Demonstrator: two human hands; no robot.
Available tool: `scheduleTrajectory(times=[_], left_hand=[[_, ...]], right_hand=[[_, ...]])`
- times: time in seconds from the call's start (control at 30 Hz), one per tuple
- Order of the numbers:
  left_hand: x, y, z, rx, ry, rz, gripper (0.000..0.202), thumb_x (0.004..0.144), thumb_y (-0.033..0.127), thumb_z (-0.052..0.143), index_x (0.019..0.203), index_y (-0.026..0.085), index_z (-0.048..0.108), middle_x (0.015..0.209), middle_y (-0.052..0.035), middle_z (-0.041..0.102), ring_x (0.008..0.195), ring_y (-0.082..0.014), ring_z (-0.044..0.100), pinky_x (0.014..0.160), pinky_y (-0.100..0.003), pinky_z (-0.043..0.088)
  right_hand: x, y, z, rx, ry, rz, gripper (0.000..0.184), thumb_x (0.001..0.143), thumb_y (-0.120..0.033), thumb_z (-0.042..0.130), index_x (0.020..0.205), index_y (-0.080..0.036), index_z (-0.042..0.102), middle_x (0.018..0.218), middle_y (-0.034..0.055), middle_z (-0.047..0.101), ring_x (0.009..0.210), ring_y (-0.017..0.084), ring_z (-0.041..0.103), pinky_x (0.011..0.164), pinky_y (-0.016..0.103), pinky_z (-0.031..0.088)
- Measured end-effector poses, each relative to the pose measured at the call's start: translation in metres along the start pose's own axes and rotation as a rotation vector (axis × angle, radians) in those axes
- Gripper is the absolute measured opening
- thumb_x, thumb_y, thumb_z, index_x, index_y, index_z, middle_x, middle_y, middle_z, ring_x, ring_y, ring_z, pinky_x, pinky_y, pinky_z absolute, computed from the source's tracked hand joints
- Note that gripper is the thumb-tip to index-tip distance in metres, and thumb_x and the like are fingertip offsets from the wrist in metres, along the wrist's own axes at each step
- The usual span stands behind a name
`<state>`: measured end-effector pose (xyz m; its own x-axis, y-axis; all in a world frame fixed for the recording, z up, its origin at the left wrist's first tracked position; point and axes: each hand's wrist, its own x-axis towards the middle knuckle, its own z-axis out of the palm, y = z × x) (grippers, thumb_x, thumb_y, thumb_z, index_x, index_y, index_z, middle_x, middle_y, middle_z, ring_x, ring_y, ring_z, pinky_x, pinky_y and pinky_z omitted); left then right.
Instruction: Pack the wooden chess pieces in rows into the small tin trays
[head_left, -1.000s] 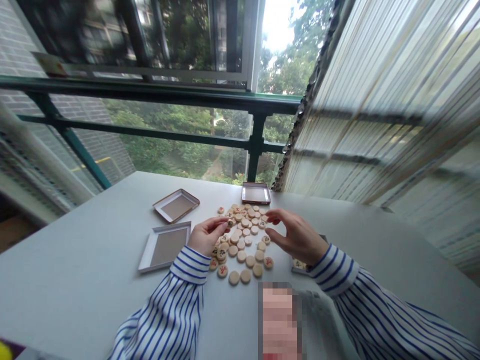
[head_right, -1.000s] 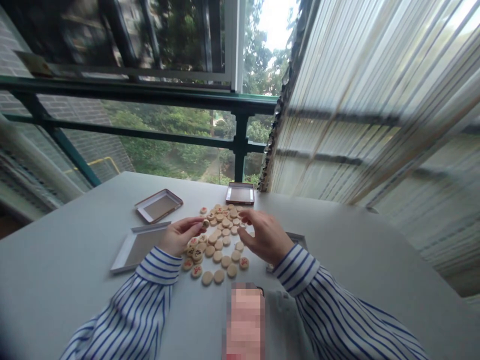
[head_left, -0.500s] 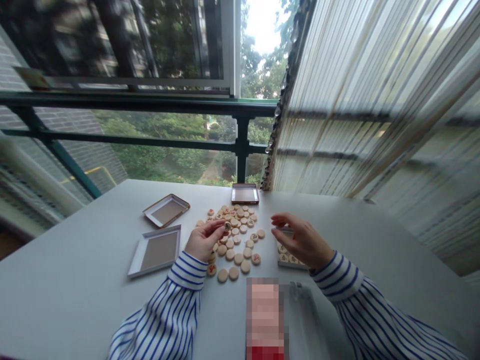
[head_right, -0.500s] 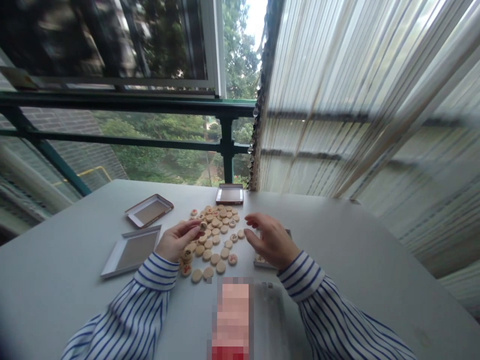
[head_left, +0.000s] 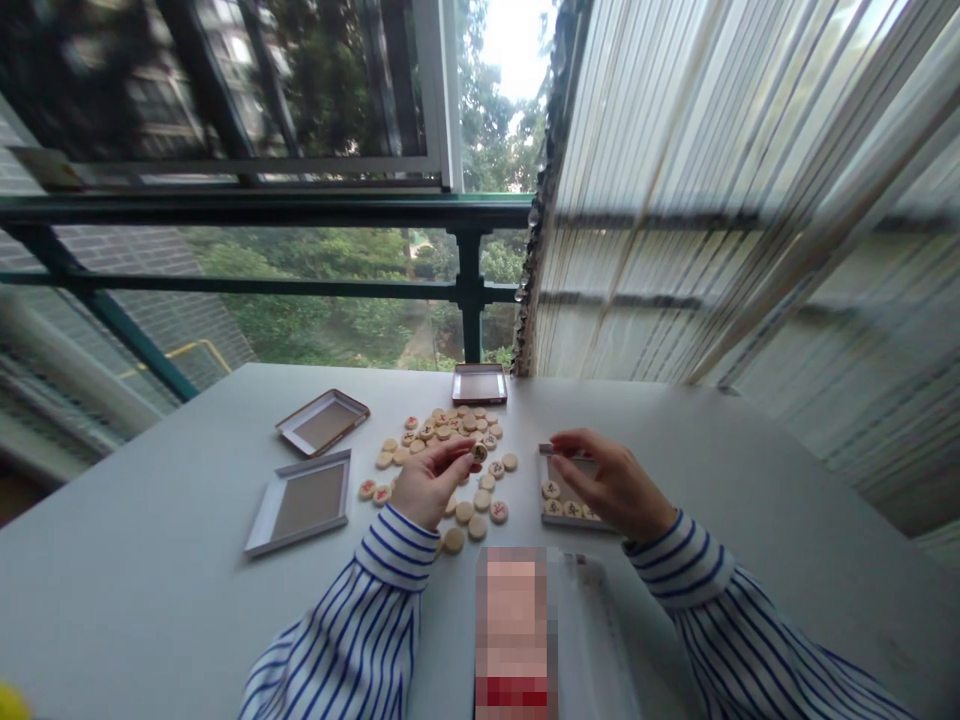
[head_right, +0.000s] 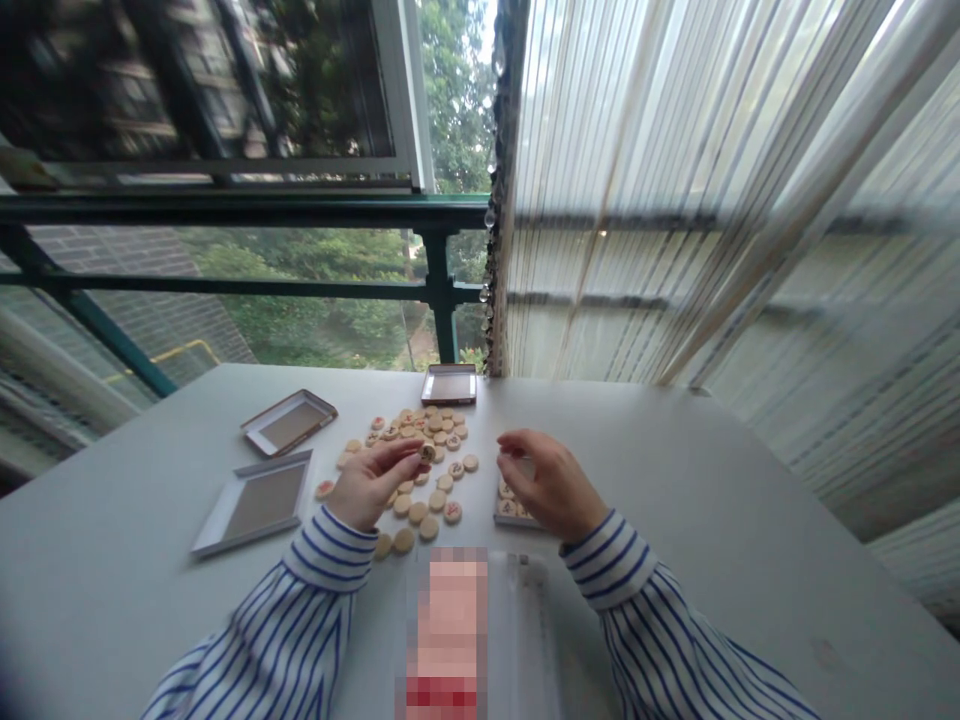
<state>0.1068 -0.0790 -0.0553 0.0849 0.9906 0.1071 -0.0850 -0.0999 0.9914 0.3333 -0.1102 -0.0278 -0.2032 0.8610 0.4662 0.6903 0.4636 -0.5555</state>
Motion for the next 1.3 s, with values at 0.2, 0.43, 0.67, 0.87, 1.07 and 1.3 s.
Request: scheduleTrajectory(times=[0.2,0.43,0.67,0.87,1.07,1.3], left_hand=[[-0.001,0.0,0.02,0.007,-0.054,0.02,0.033,0.064,0.028,0.067,0.092,0.01,0.064,0.081,-0.0088,0.07,0.07,-0.0174,0.066,0.069,-0.03,0.053],[0.005,0.0,0.042,-0.002,-0.107,-0.003,0.033,0.066,0.027,0.066,0.094,0.009,0.063,0.081,-0.0099,0.07,0.069,-0.0171,0.066,0.068,-0.029,0.053],[0.015,-0.004,0.064,-0.059,-0.166,-0.012,0.031,0.064,0.025,0.067,0.091,0.009,0.064,0.079,-0.0096,0.069,0.066,-0.0155,0.065,0.069,-0.03,0.052],[0.016,-0.012,0.076,-0.076,-0.191,-0.028,0.031,0.063,0.024,0.068,0.089,0.009,0.065,0.076,-0.0085,0.069,0.065,-0.015,0.064,0.068,-0.029,0.052],[0.011,-0.024,0.074,-0.082,-0.216,-0.067,0.027,0.065,0.024,0.067,0.088,0.01,0.065,0.074,-0.007,0.069,0.065,-0.0141,0.064,0.067,-0.027,0.051],[0.008,-0.028,0.072,-0.118,-0.235,-0.112,0.029,0.063,0.024,0.069,0.087,0.009,0.064,0.074,-0.0064,0.069,0.064,-0.0137,0.063,0.068,-0.028,0.051]], right_hand=[[-0.01,0.007,-0.003,0.012,0.045,0.017,0.017,0.079,-0.024,0.049,0.091,-0.018,0.059,0.085,0.0049,0.064,0.08,0.014,0.059,0.075,0.029,0.046],[-0.016,0.012,-0.005,-0.004,0.098,0.029,0.016,0.08,-0.024,0.048,0.089,-0.017,0.059,0.083,0.005,0.064,0.077,0.015,0.059,0.074,0.028,0.046],[-0.019,0.016,-0.005,-0.035,0.143,0.036,0.015,0.08,-0.023,0.048,0.087,-0.017,0.06,0.081,0.0048,0.064,0.076,0.015,0.059,0.074,0.028,0.046],[-0.02,0.024,-0.004,-0.046,0.159,0.009,0.014,0.079,-0.021,0.05,0.086,-0.017,0.06,0.08,0.0049,0.064,0.075,0.016,0.059,0.073,0.03,0.046],[-0.021,0.028,-0.002,-0.057,0.133,-0.007,0.013,0.078,-0.018,0.05,0.087,-0.018,0.06,0.08,0.0046,0.064,0.075,0.016,0.059,0.071,0.03,0.047],[-0.024,0.027,0.003,-0.05,0.08,-0.074,0.015,0.079,-0.019,0.051,0.091,-0.018,0.06,0.087,0.006,0.064,0.083,0.017,0.058,0.075,0.032,0.046]])
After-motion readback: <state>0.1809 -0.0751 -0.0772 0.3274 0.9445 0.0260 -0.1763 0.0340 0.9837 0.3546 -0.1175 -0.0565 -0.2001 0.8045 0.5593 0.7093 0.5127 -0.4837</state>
